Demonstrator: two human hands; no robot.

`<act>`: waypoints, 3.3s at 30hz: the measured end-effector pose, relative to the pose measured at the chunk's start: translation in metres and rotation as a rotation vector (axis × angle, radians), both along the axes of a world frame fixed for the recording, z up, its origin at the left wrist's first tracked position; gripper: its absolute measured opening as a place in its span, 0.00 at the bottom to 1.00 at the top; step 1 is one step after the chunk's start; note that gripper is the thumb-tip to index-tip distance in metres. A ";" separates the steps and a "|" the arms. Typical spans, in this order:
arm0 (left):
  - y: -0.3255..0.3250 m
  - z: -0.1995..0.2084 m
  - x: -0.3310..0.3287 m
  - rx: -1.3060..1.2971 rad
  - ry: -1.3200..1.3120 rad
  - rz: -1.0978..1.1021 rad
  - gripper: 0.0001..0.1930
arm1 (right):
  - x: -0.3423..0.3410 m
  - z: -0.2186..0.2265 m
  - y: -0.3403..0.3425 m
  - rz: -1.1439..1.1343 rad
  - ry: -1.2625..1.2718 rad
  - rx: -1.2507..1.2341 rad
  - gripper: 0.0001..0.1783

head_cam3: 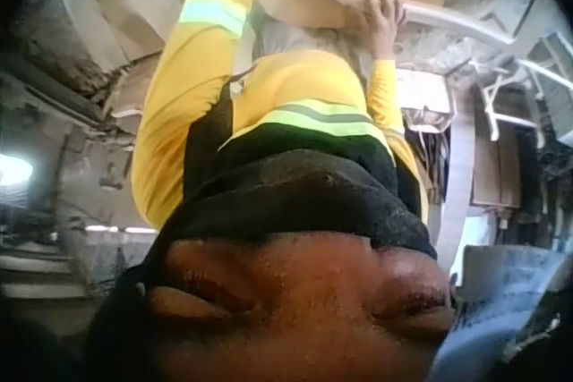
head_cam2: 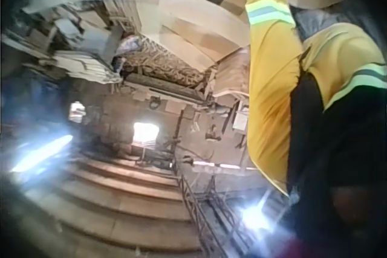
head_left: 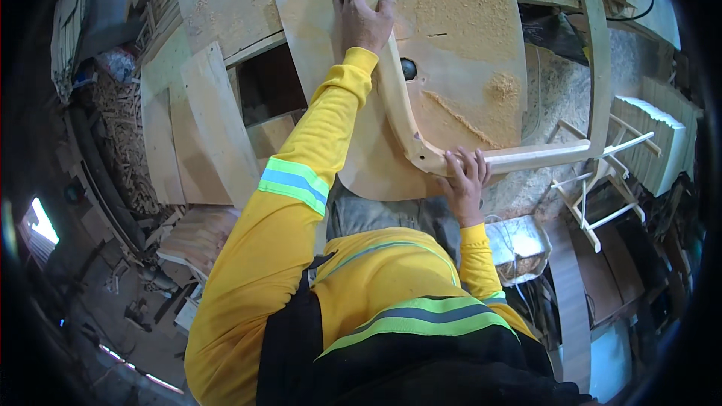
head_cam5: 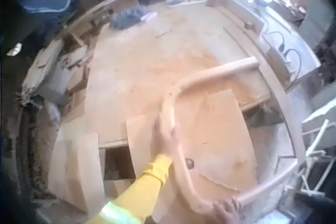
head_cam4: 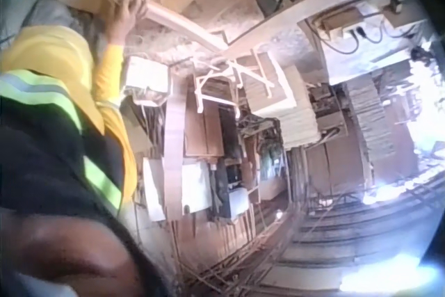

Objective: Shaping the edges of a curved wooden component using a router table.

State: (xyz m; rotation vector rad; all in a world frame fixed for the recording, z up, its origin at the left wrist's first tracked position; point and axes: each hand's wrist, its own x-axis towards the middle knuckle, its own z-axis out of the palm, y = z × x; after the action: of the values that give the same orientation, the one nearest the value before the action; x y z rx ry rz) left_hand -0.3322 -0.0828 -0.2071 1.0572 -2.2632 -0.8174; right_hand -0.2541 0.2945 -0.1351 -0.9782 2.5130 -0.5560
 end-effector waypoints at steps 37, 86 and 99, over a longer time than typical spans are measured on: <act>-0.002 0.004 -0.001 0.053 -0.050 -0.045 0.47 | -0.003 0.005 -0.012 -0.074 -0.103 -0.074 0.31; -0.036 -0.011 0.025 0.351 0.117 -0.059 0.49 | -0.150 -0.026 0.076 -1.555 -0.356 -1.027 0.04; -0.010 0.000 0.025 0.255 0.012 0.070 0.50 | -0.201 -0.035 0.067 -1.542 -0.367 -0.867 0.08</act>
State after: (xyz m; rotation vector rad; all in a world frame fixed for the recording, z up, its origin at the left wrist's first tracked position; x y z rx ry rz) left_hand -0.3074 -0.0928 -0.2076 1.2324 -2.1391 -1.1007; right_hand -0.4551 0.3611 -0.1704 1.0800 2.1472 -2.0289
